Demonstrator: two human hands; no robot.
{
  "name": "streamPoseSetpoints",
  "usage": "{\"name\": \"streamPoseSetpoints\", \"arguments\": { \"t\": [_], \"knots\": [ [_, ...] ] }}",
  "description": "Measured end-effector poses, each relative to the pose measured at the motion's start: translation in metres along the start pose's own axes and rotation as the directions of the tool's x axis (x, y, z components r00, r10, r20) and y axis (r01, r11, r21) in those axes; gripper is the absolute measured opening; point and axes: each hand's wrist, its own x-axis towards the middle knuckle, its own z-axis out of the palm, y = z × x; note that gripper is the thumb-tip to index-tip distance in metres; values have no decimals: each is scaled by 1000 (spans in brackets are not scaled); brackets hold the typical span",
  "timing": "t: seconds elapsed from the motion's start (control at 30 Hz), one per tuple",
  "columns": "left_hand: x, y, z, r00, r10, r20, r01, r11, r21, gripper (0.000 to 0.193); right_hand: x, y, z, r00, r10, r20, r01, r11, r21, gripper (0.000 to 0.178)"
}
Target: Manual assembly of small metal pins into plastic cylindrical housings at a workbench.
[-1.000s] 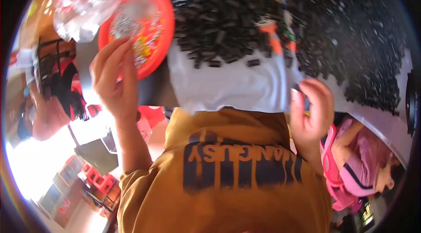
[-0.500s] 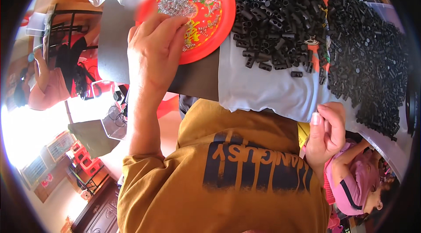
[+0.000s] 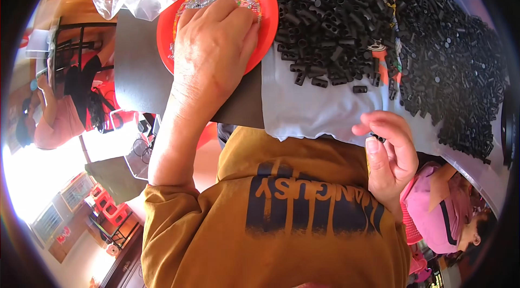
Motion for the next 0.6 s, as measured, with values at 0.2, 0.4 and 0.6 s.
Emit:
{"name": "streamPoseSetpoints", "arguments": {
  "t": [0.2, 0.4, 0.6],
  "knots": [
    [-5, -2, 0, 999, -45, -4, 45, 998, -41, 5, 3, -1, -7, 997, -10, 76, 11, 1000, -10, 25],
    [-13, -4, -12, 980, -199, -14, 188, 945, -267, 8, 2, -4, 5, 996, 59, 70, -64, 995, 79, 33],
    [-19, -7, -20, 962, -268, -40, 219, 856, -469, 11, 25, -13, 30, 993, 88, 80, -101, 977, 186, 28]
  ]
}}
